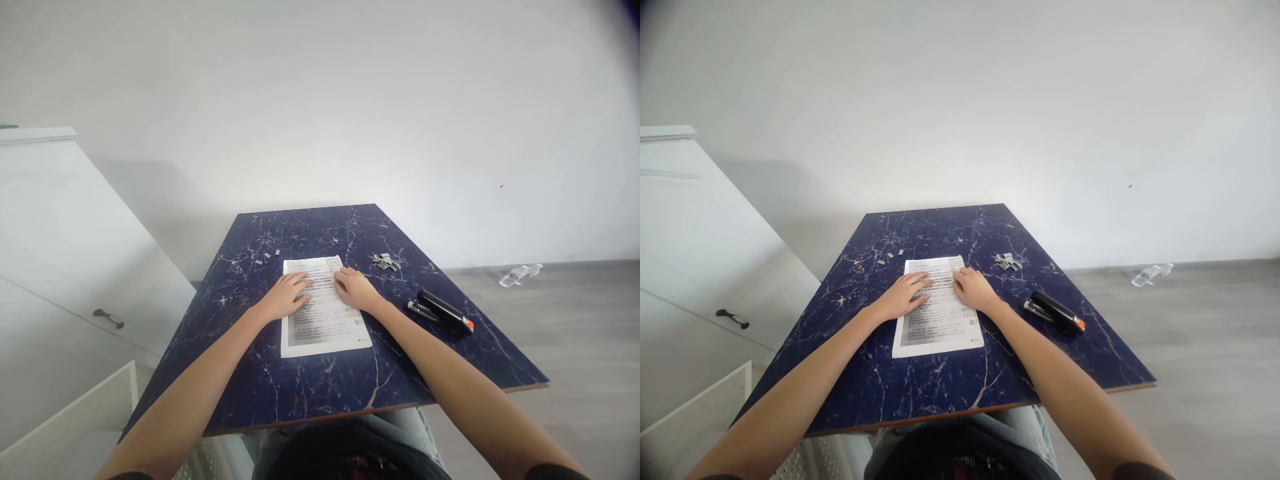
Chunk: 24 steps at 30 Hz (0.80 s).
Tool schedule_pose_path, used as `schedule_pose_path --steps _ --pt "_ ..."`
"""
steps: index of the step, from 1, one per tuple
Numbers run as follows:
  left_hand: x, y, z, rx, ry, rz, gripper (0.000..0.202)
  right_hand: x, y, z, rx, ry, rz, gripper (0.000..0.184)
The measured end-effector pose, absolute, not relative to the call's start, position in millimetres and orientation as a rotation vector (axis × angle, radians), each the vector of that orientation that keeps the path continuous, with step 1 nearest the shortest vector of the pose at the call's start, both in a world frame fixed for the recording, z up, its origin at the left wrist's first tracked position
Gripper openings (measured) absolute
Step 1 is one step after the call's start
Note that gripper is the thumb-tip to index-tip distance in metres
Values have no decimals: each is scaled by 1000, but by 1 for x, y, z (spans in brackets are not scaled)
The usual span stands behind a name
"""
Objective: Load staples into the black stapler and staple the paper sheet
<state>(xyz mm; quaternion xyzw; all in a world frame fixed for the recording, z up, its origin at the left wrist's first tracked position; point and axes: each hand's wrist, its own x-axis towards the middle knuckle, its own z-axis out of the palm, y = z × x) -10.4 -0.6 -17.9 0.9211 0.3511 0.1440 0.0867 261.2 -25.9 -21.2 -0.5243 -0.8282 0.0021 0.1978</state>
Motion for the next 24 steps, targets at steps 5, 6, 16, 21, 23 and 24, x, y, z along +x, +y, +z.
schedule_pose_path --steps 5,6,16,21,23,24 --pt "-9 -2 -17 2734 1051 440 50 267 -20 -23 -1645 -1878 165 14" --pt "-9 -3 -16 2729 1047 455 49 267 -19 -24 -1654 -1820 243 17" --pt "-8 -2 -19 2723 1054 475 48 263 -28 -19 -1326 -1302 980 57" --pt "-7 -2 -19 2677 1058 493 47 263 -33 -18 -1365 -1167 1115 60" --pt "-7 -2 -18 2655 1061 504 46 264 -33 -19 -1370 -1245 1135 49" --pt "-7 -2 -18 2644 1064 511 45 264 -33 -19 -1370 -1268 1140 45"
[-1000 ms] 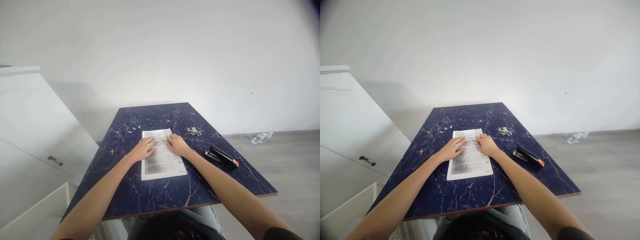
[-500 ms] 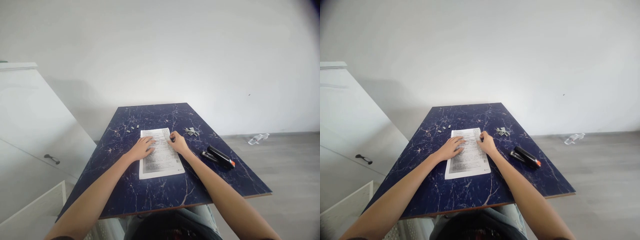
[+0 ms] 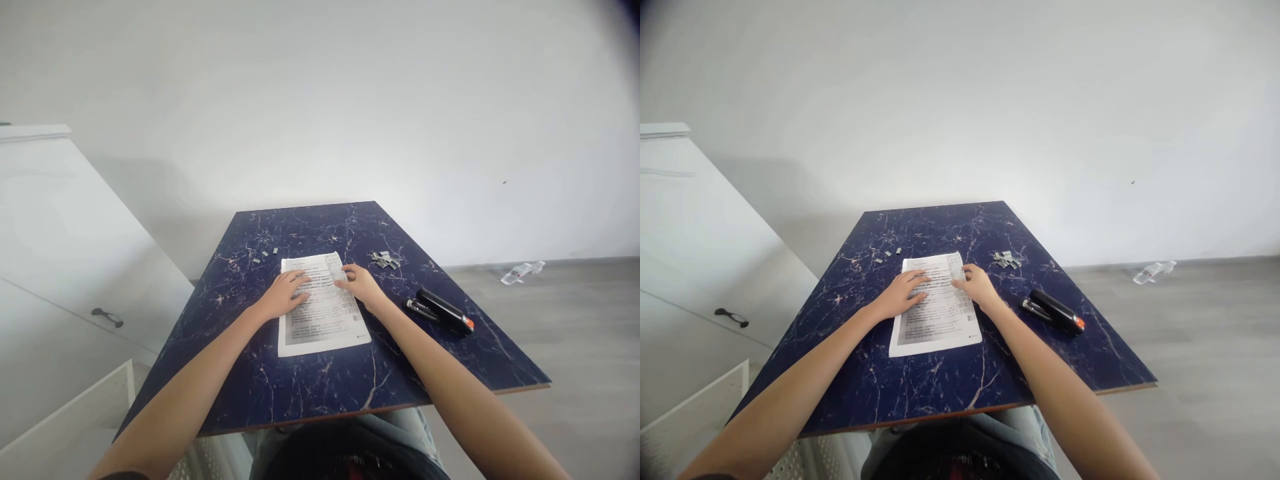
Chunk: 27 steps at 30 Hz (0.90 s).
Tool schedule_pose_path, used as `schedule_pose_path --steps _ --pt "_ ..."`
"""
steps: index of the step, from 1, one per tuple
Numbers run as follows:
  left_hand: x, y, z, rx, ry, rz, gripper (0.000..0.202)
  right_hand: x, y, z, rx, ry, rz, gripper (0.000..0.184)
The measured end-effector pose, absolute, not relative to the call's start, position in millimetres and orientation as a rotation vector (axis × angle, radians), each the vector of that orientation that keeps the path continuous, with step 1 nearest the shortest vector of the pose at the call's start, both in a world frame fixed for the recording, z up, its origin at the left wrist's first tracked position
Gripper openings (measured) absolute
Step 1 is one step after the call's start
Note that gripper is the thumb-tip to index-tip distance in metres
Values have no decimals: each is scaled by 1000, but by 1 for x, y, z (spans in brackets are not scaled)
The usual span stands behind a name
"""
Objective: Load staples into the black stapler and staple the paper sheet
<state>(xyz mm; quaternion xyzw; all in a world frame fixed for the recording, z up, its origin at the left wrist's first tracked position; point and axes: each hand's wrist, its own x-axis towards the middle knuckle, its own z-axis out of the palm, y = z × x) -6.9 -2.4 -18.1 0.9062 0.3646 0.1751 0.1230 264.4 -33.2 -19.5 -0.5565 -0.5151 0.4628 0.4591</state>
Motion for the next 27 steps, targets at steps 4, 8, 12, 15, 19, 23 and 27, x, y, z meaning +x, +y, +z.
schedule_pose_path --steps 4,8,12,15,19,23,27 --pt "-6 0 -18 2538 1129 663 45 267 -34 -19 -1295 -1219 1121 47" --pt "-6 6 -20 2106 1319 1029 56 268 -34 -10 -1133 -1130 1040 41" --pt "-6 4 -14 1563 1202 1080 58 268 -37 2 -1038 -1165 910 36" --pt "-5 -3 -7 1402 964 887 52 266 -41 9 -997 -1202 876 38" --pt "-4 -9 -4 1303 823 817 53 267 -43 12 -959 -1256 857 37" --pt "-7 -4 -8 1212 834 925 54 274 -45 21 -1087 -1464 734 55" --pt "-12 3 -12 1185 865 989 55 294 -60 41 -1307 -1611 279 38"
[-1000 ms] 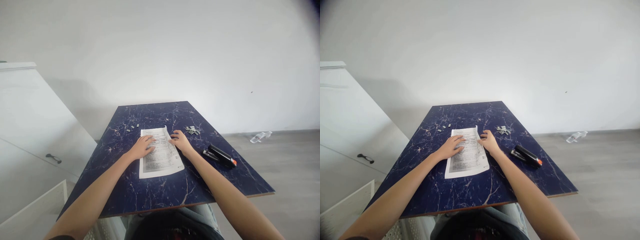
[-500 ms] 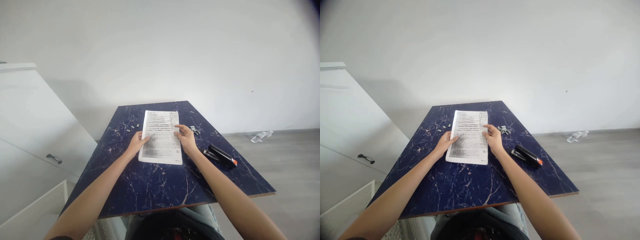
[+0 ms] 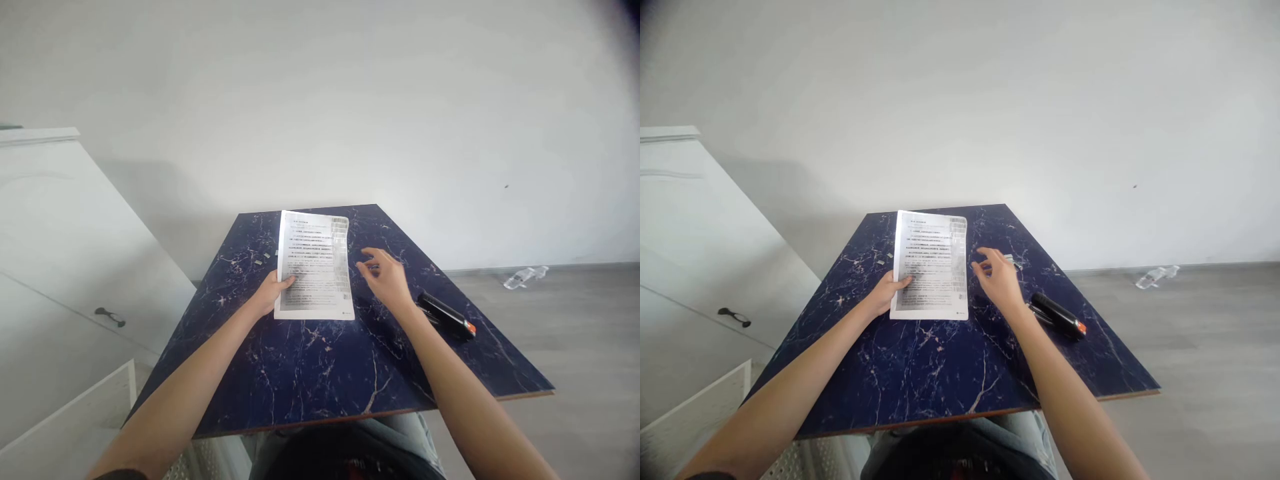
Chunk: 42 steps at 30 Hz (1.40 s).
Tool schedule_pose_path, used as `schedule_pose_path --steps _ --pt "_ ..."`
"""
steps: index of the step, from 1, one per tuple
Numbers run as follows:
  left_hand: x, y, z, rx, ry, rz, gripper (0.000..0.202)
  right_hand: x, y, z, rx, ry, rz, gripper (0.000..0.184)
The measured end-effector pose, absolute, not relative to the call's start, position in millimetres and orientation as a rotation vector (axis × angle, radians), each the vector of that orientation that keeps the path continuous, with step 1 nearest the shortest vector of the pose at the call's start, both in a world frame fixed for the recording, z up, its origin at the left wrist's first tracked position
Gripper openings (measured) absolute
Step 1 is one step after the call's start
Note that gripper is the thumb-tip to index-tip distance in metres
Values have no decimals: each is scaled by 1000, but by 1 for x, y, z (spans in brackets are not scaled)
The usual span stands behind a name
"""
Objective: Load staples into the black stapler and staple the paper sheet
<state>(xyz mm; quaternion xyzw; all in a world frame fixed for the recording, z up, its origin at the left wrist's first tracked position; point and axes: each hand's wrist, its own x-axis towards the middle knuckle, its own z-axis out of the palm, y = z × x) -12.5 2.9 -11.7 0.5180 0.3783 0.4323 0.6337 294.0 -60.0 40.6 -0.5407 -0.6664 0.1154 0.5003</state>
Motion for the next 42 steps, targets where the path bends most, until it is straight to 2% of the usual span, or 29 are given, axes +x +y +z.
schedule_pose_path --steps 2,4,9,10,14,16,22,28,34,42 --pt "-14 5 -13 1169 874 1032 56 314 -75 48 -1423 -1589 45 29" --pt "-14 6 -14 1151 878 1065 56 340 -93 49 -1613 -1558 -87 30" --pt "-13 5 -14 1118 856 1103 51 414 -136 25 -2005 -1861 163 52" --pt "-13 5 -14 1114 856 1111 51 424 -142 19 -2043 -1926 238 50" --pt "-13 6 -16 1114 836 1127 52 441 -145 9 -2165 -2012 317 22" --pt "-14 6 -16 1107 824 1130 52 434 -138 13 -2128 -2030 386 20" --pt "-16 5 -10 1021 825 1133 53 372 -97 39 -1741 -2036 835 38" --pt "-19 6 -4 981 827 1144 54 332 -44 44 -1320 -1762 1760 60" --pt "-25 15 -8 1013 864 1180 54 331 -39 19 -1206 -1330 1759 56" --pt "-28 17 -9 1031 878 1104 55 342 -46 14 -1164 -1334 1850 47"
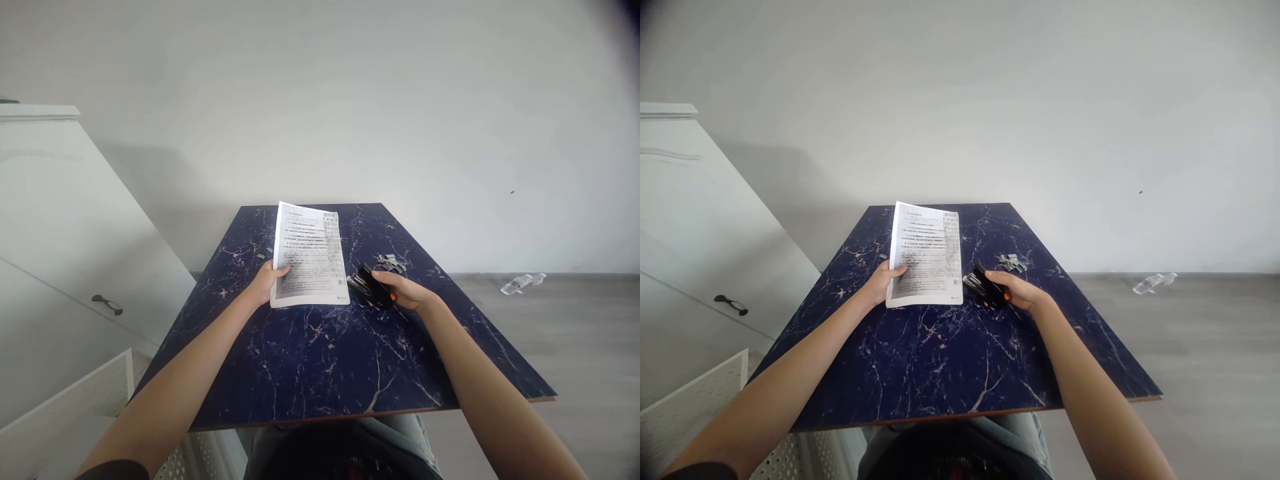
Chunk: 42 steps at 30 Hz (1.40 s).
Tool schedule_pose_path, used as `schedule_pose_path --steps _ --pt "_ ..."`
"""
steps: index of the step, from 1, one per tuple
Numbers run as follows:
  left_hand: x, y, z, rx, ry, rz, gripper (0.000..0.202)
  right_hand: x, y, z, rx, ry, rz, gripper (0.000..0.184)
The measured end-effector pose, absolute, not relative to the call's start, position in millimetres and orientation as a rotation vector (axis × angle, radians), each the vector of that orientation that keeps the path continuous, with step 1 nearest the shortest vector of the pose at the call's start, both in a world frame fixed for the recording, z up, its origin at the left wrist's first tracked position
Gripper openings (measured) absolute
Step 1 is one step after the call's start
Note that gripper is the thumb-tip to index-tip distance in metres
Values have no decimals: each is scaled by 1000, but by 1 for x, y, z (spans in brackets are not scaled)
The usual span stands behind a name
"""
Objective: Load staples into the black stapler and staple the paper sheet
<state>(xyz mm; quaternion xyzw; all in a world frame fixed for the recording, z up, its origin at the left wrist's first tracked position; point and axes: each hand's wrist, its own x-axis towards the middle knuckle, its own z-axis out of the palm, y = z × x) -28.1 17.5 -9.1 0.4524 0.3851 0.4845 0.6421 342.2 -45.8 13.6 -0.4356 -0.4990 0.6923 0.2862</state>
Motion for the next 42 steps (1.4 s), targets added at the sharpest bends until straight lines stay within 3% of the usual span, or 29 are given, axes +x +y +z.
schedule_pose_path --steps 19,31,36,42 --pt "-32 18 -9 1195 902 910 59 330 -51 17 -884 -1678 2103 56" --pt "-29 19 -14 1215 859 876 51 325 -53 21 -933 -1700 2132 56" --pt "-27 16 -12 1212 839 886 49 321 -55 23 -1031 -1699 2127 65" --pt "-20 11 -9 1211 819 857 53 315 -54 27 -1083 -1745 2154 59"
